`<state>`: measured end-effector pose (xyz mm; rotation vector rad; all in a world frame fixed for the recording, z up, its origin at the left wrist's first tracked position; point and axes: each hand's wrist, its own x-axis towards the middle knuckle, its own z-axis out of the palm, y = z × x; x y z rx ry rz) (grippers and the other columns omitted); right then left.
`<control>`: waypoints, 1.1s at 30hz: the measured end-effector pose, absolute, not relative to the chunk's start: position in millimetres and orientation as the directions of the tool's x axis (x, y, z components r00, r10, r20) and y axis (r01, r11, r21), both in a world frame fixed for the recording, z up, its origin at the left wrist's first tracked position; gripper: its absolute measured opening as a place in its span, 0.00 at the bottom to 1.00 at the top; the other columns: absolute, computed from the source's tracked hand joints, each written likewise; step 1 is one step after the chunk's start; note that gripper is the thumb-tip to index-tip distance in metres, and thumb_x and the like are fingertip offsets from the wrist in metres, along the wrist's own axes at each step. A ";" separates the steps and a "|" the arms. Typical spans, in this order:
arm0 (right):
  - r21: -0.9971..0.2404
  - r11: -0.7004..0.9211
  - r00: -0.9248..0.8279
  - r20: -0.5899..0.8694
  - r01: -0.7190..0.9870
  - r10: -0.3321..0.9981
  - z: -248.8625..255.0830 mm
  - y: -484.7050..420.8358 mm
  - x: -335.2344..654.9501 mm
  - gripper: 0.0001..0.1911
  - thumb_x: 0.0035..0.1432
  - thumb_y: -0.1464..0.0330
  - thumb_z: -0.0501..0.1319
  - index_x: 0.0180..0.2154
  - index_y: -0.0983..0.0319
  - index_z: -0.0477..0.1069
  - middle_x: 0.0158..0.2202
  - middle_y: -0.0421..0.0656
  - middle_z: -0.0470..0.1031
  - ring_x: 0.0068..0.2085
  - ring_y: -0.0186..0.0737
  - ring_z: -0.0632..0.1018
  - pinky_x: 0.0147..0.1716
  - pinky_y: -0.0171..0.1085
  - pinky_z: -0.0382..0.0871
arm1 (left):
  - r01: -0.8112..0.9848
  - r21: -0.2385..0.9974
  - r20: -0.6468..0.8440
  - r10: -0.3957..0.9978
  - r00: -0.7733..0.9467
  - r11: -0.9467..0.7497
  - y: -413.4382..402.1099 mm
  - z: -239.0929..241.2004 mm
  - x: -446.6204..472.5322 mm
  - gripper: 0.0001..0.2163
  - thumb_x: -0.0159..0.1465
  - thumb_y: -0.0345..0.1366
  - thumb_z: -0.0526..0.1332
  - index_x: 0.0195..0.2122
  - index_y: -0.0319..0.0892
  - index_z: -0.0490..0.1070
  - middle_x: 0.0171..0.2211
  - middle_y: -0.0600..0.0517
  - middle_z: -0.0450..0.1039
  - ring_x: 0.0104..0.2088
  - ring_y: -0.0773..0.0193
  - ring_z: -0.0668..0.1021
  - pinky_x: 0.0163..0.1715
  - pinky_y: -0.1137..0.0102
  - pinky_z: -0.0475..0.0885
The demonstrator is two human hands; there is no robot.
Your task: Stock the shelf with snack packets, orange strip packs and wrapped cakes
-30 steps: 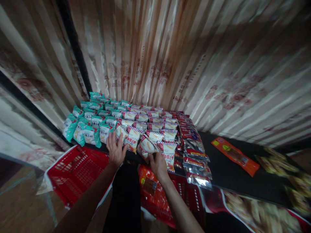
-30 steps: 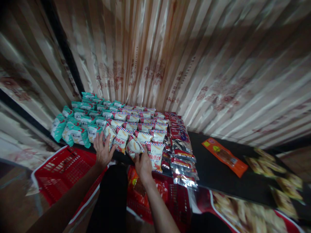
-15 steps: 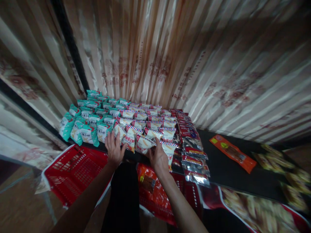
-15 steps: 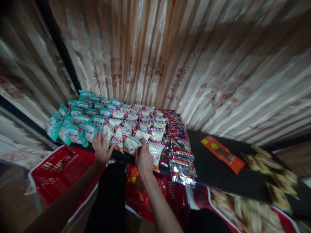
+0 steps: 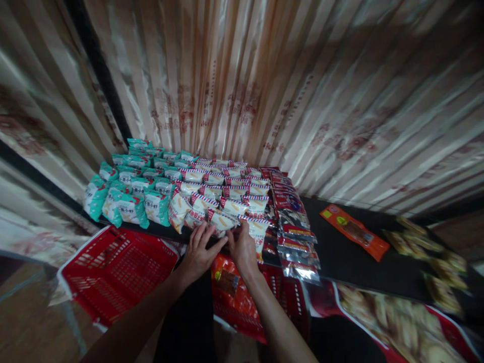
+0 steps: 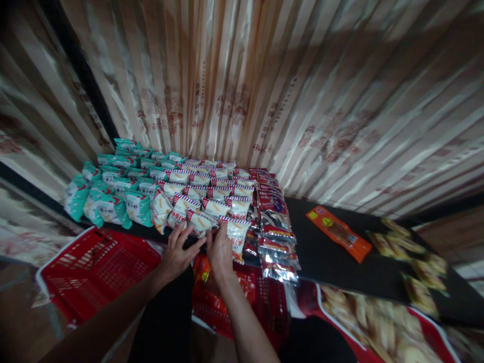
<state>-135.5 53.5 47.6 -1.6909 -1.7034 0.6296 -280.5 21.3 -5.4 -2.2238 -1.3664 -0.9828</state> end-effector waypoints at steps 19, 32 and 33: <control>-0.445 -0.145 0.271 0.233 0.884 0.934 21.3 20.2 -80.6 0.36 0.56 0.55 0.55 0.62 0.65 0.51 0.47 0.53 0.73 0.46 0.51 0.74 0.40 0.44 0.70 | 0.908 0.071 0.704 0.665 0.248 -0.414 31.9 -15.1 -270.4 0.20 0.60 0.33 0.61 0.53 0.52 0.68 0.61 0.43 0.56 0.63 0.45 0.56 0.54 0.53 0.62; -0.673 -0.045 0.359 0.336 0.738 0.871 27.9 23.6 -77.5 0.44 0.52 0.54 0.58 0.64 0.66 0.44 0.52 0.55 0.69 0.48 0.50 0.73 0.43 0.44 0.69 | 0.901 0.061 0.717 0.646 0.260 -0.430 36.2 -14.5 -271.0 0.17 0.60 0.32 0.60 0.51 0.49 0.70 0.59 0.39 0.58 0.62 0.44 0.58 0.52 0.51 0.64; -0.672 -0.035 0.357 0.349 0.739 0.866 27.4 25.7 -78.5 0.44 0.53 0.54 0.58 0.64 0.66 0.44 0.52 0.55 0.69 0.49 0.50 0.73 0.43 0.44 0.69 | 0.901 0.063 0.718 0.647 0.258 -0.429 36.4 -14.5 -270.9 0.17 0.60 0.32 0.60 0.51 0.49 0.70 0.59 0.39 0.58 0.62 0.43 0.58 0.52 0.50 0.64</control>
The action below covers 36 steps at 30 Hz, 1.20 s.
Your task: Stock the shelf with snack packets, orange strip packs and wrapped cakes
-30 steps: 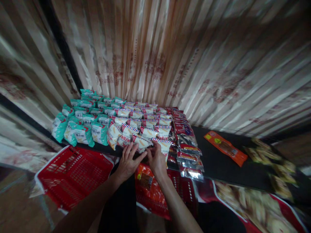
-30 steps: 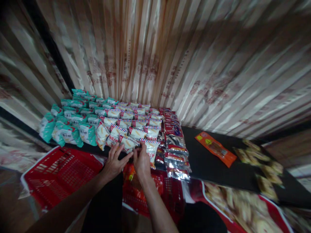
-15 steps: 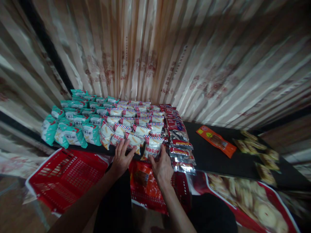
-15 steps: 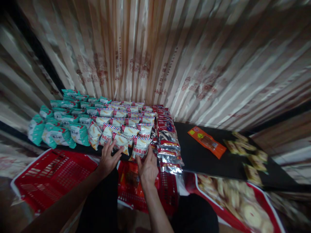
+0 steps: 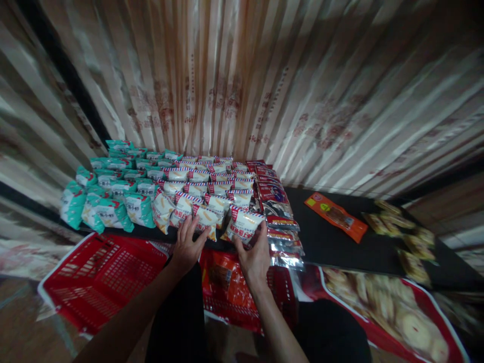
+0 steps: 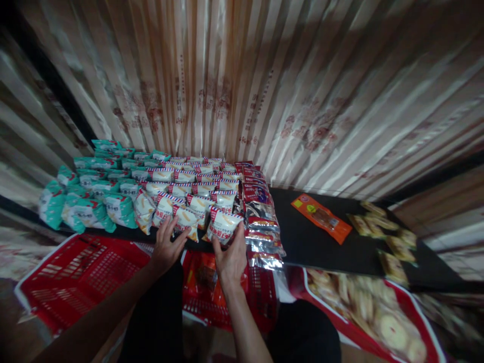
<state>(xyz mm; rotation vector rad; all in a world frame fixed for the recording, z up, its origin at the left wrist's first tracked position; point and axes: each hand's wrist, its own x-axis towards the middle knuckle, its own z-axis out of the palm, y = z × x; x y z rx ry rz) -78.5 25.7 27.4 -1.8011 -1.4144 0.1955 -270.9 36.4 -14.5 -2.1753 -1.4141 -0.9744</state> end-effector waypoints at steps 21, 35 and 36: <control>-0.627 0.028 0.266 0.370 0.778 0.890 -0.6 31.8 -90.8 0.39 0.59 0.56 0.54 0.65 0.64 0.40 0.54 0.58 0.64 0.53 0.52 0.69 0.45 0.48 0.69 | 0.890 0.062 0.727 0.631 0.271 -0.453 37.4 -25.3 -269.3 0.27 0.58 0.29 0.62 0.58 0.52 0.62 0.67 0.44 0.43 0.63 0.44 0.56 0.55 0.52 0.65; -0.401 0.280 -0.002 0.570 0.873 0.822 -12.0 50.4 -97.0 0.41 0.61 0.61 0.54 0.65 0.58 0.28 0.67 0.54 0.24 0.66 0.58 0.38 0.56 0.61 0.55 | 0.868 -0.004 0.700 0.619 0.357 -0.496 42.1 -30.2 -264.8 0.23 0.60 0.32 0.59 0.58 0.38 0.61 0.66 0.38 0.41 0.64 0.41 0.52 0.57 0.49 0.59; -0.401 0.277 0.000 0.568 0.873 0.823 -13.4 52.2 -98.7 0.41 0.62 0.62 0.53 0.65 0.59 0.27 0.67 0.54 0.24 0.66 0.58 0.37 0.56 0.61 0.55 | 0.868 0.000 0.689 0.629 0.360 -0.496 42.6 -30.4 -264.0 0.23 0.60 0.32 0.58 0.58 0.37 0.62 0.66 0.37 0.41 0.64 0.41 0.52 0.57 0.48 0.60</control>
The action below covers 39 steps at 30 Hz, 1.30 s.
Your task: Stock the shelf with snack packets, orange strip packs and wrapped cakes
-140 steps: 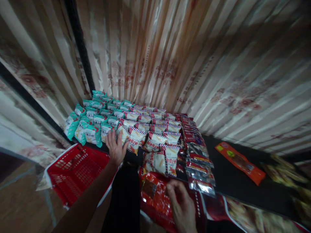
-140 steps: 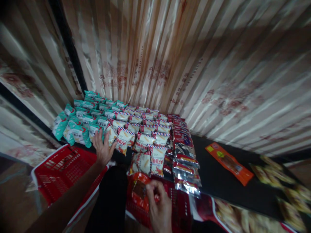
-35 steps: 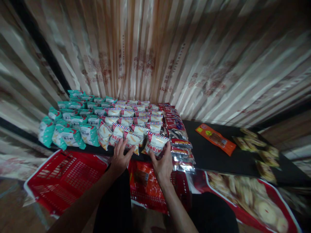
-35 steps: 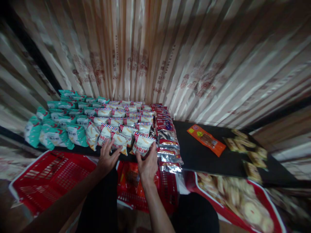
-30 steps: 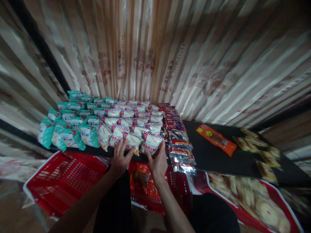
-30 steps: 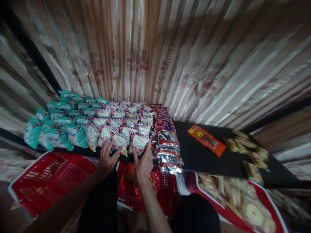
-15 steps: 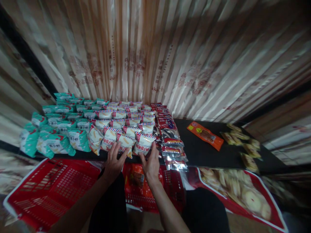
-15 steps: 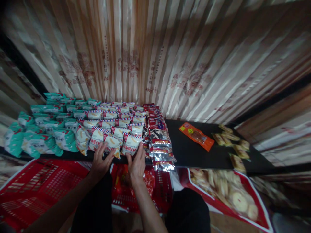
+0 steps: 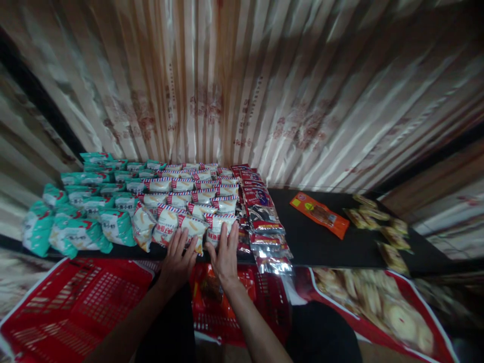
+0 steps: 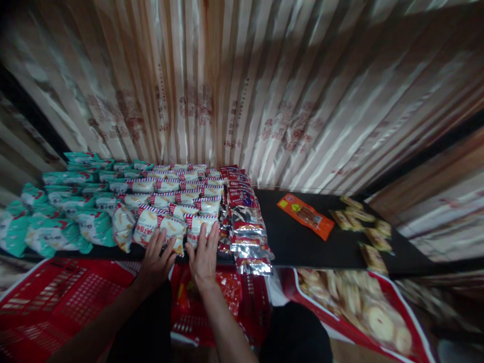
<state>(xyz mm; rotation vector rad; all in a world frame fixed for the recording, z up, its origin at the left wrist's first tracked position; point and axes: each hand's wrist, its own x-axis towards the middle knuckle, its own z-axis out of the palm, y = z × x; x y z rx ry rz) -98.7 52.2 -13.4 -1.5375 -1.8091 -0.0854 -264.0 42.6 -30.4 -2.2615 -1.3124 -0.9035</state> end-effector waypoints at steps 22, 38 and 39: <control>-0.261 0.300 -0.067 0.644 0.917 0.762 -14.1 51.9 -129.3 0.35 0.59 0.58 0.56 0.64 0.53 0.46 0.68 0.50 0.26 0.65 0.65 0.40 0.54 0.66 0.50 | 0.870 0.009 0.701 0.623 0.346 -0.493 48.3 -33.5 -261.6 0.22 0.63 0.28 0.51 0.60 0.32 0.55 0.62 0.38 0.55 0.65 0.53 0.52 0.58 0.54 0.61; -0.195 0.259 -0.055 0.692 0.946 0.720 -17.4 61.4 -136.5 0.36 0.52 0.51 0.60 0.59 0.59 0.58 0.68 0.55 0.32 0.65 0.66 0.45 0.55 0.64 0.49 | 0.965 0.204 0.726 0.686 -0.037 -0.163 53.0 -31.9 -319.1 0.35 0.60 0.42 0.59 0.64 0.35 0.46 0.67 0.35 0.33 0.65 0.37 0.44 0.57 0.41 0.53; -0.193 0.258 -0.056 0.690 0.947 0.722 -17.7 62.6 -136.5 0.36 0.52 0.51 0.60 0.59 0.59 0.58 0.68 0.54 0.32 0.65 0.66 0.45 0.55 0.64 0.49 | 0.967 0.199 0.726 0.686 -0.035 -0.160 55.8 -32.2 -317.0 0.34 0.59 0.42 0.60 0.63 0.35 0.49 0.67 0.34 0.33 0.64 0.36 0.44 0.57 0.41 0.52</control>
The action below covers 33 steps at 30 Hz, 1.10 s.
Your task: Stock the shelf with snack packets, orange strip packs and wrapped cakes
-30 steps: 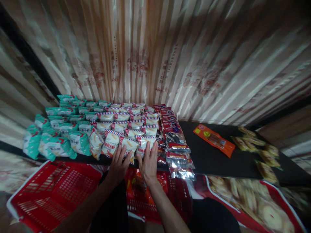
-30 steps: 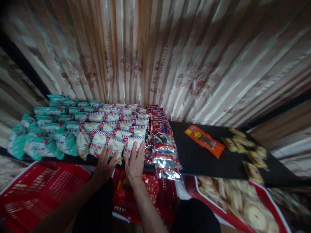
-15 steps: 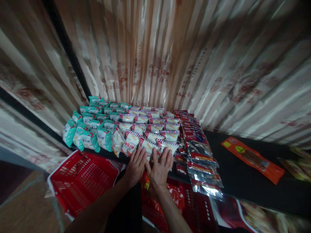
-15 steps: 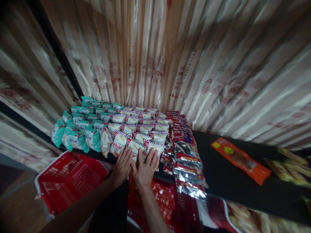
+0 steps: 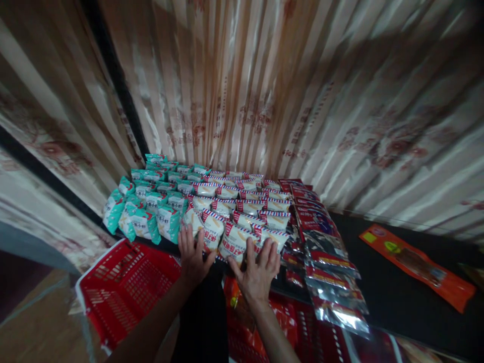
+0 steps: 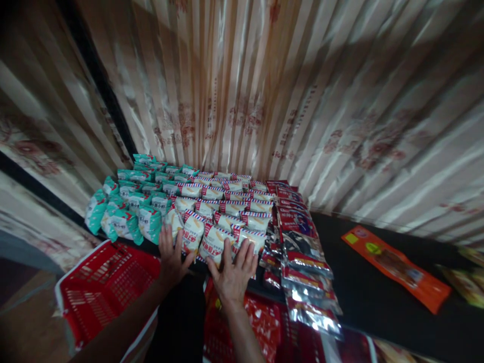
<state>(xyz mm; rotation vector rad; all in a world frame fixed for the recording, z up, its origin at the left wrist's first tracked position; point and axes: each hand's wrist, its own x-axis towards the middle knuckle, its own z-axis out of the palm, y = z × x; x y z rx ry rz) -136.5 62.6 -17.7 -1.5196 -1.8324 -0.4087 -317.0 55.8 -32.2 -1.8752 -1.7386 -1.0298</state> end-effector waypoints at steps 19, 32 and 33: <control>-0.142 0.263 -0.089 0.704 0.954 0.705 -17.4 70.6 -137.1 0.42 0.54 0.51 0.59 0.64 0.57 0.46 0.68 0.54 0.37 0.64 0.65 0.49 0.55 0.63 0.50 | 0.983 0.169 0.609 0.792 -0.050 -0.067 61.8 -29.2 -307.1 0.27 0.61 0.42 0.57 0.60 0.37 0.58 0.66 0.38 0.43 0.65 0.40 0.45 0.58 0.44 0.52; -0.093 0.278 -0.128 0.722 0.956 0.680 -15.7 65.9 -133.2 0.46 0.53 0.51 0.60 0.65 0.57 0.40 0.67 0.55 0.37 0.64 0.67 0.51 0.55 0.63 0.52 | 0.981 0.140 0.693 0.721 0.002 -0.138 58.7 -38.8 -311.2 0.28 0.62 0.40 0.55 0.63 0.39 0.53 0.67 0.38 0.30 0.65 0.38 0.45 0.57 0.42 0.52; -0.089 0.281 -0.131 0.727 0.956 0.674 -15.7 65.5 -132.6 0.46 0.53 0.51 0.60 0.65 0.57 0.40 0.67 0.55 0.37 0.64 0.67 0.51 0.55 0.63 0.52 | 0.981 0.142 0.705 0.710 -0.006 -0.133 55.7 -38.7 -311.8 0.28 0.62 0.40 0.55 0.63 0.40 0.52 0.67 0.38 0.31 0.65 0.38 0.44 0.57 0.42 0.52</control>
